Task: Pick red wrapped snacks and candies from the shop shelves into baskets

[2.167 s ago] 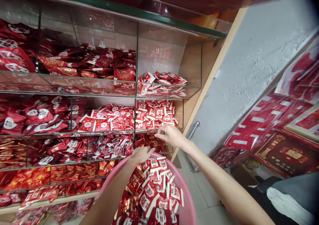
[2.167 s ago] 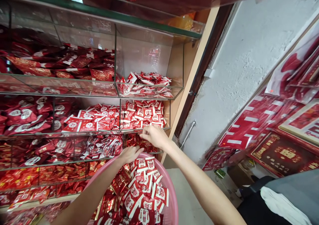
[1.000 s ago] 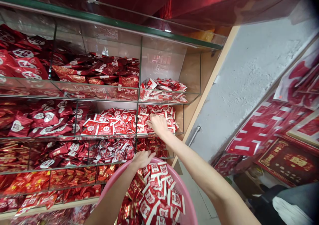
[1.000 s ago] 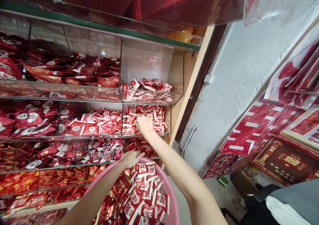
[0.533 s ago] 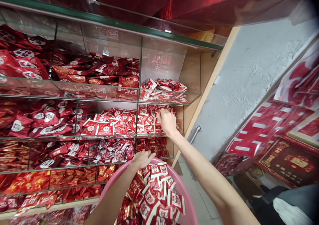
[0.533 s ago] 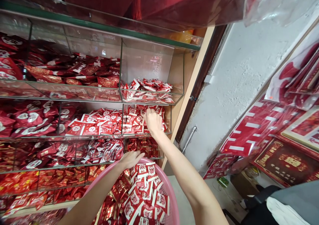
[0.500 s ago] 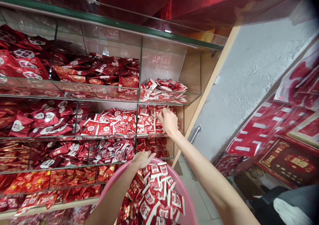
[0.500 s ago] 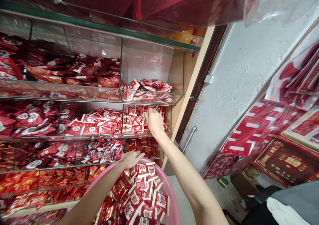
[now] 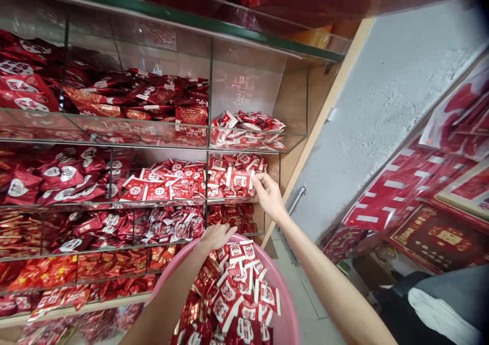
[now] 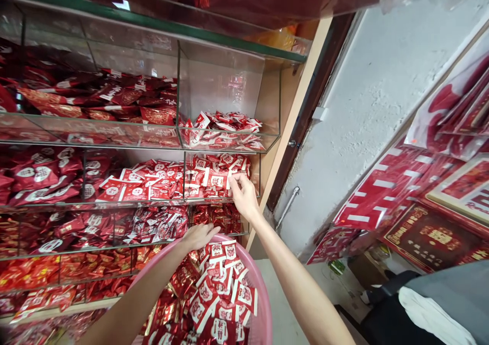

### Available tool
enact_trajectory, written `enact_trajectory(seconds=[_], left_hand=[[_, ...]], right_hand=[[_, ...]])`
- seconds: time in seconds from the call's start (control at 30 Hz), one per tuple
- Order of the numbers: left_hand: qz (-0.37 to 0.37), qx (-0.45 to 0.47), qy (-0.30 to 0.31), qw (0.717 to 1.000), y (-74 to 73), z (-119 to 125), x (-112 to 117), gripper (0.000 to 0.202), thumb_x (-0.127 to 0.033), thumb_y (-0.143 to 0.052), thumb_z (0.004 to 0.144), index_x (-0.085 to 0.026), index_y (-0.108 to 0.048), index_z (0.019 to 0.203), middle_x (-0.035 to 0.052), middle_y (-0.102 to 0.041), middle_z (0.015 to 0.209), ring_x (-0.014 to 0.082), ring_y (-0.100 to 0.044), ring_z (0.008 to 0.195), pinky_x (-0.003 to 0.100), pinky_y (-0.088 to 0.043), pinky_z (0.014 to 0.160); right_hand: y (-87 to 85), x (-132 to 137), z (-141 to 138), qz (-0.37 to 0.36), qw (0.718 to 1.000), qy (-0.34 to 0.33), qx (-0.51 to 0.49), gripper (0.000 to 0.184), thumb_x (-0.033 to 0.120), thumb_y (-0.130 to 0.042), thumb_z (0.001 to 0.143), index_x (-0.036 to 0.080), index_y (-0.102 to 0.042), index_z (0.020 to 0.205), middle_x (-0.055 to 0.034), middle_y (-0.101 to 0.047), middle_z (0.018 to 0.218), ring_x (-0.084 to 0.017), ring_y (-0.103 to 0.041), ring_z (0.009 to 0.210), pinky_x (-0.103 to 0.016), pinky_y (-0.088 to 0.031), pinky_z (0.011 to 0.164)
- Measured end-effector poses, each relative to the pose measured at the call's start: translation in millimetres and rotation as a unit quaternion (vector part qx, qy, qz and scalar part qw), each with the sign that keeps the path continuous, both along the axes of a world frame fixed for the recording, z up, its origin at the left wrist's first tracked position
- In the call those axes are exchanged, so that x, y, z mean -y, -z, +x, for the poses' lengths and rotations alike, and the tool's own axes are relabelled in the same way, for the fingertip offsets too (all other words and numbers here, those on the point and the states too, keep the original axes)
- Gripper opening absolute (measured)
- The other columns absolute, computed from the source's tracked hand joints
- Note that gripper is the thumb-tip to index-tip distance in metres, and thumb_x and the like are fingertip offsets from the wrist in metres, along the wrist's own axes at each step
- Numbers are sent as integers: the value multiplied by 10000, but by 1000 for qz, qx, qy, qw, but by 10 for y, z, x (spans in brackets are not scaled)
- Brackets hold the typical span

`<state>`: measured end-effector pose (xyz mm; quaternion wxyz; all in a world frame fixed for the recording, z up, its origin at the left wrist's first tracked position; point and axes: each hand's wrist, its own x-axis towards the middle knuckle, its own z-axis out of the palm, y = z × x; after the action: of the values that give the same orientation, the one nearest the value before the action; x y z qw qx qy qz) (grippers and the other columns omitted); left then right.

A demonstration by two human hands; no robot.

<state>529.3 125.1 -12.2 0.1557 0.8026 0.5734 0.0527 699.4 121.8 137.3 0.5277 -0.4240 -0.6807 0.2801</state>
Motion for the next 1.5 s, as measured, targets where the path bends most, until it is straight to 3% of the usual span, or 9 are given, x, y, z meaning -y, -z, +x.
enact_trajectory(seconds=[0.23,0.47,0.7,1.07,1.17,1.23,1.3,1.37,1.5], left_hand=[[-3,-11,8,1000,8,4,-33,741,-645,-25,778,-205,-592,963,102,-657,921,245,-608,852,353,-432,722],[-9,-12,14,1000,32,7,-57,739,-640,-28,780,-198,-585,980,117,-653,930,271,-601,867,379,-426,725],[-7,-9,13,1000,21,6,-48,744,-656,-25,770,-204,-590,941,107,-653,927,258,-599,871,372,-419,744],[-13,-5,4,1000,-7,20,-31,742,-656,-31,768,-203,-599,920,102,-659,890,251,-602,825,353,-417,698],[-14,-4,3,1000,-16,17,-24,742,-658,-29,766,-208,-597,926,98,-659,885,245,-603,815,345,-415,690],[-13,-3,3,1000,-20,14,-19,743,-659,-27,766,-210,-595,929,96,-658,886,242,-602,815,342,-413,691],[-13,-3,3,1000,-22,13,-14,745,-659,-22,765,-211,-594,926,95,-657,887,242,-601,813,345,-413,692],[-13,-2,1,1000,-21,13,-12,750,-660,-17,764,-210,-594,926,98,-656,891,246,-601,817,350,-413,695],[-11,0,1,1000,-20,12,-9,746,-656,-16,767,-209,-594,917,98,-656,883,248,-604,816,352,-419,692]], right_hand=[[258,354,216,-76,992,-101,3,310,490,-392,833,189,-467,833,61,-472,490,-74,-400,399,-196,-329,419],[705,635,618,-200,964,-162,65,319,486,-432,817,171,-474,786,62,-454,510,-58,-408,406,-180,-282,399],[1165,820,870,-276,939,-188,82,360,512,-462,789,157,-470,731,42,-451,569,-65,-421,456,-194,-344,420],[1501,978,952,-384,911,-139,53,438,585,-545,680,154,-483,717,59,-442,487,-54,-355,386,-183,-263,385],[1581,979,922,-357,920,-112,118,400,557,-477,739,161,-474,681,31,-498,510,-72,-391,402,-199,-286,405],[1581,990,876,-307,924,-62,219,324,445,-432,798,165,-475,641,9,-537,528,-91,-446,458,-207,-299,454],[1534,1021,813,-256,906,8,338,261,323,-414,814,169,-494,619,-8,-568,566,-111,-503,545,-213,-287,496],[1472,1066,746,-233,869,65,432,223,266,-404,813,182,-532,651,-25,-601,648,-132,-547,633,-223,-266,506],[1418,1124,649,-236,816,103,517,206,270,-391,827,206,-571,751,-53,-625,766,-167,-588,737,-233,-265,518]])
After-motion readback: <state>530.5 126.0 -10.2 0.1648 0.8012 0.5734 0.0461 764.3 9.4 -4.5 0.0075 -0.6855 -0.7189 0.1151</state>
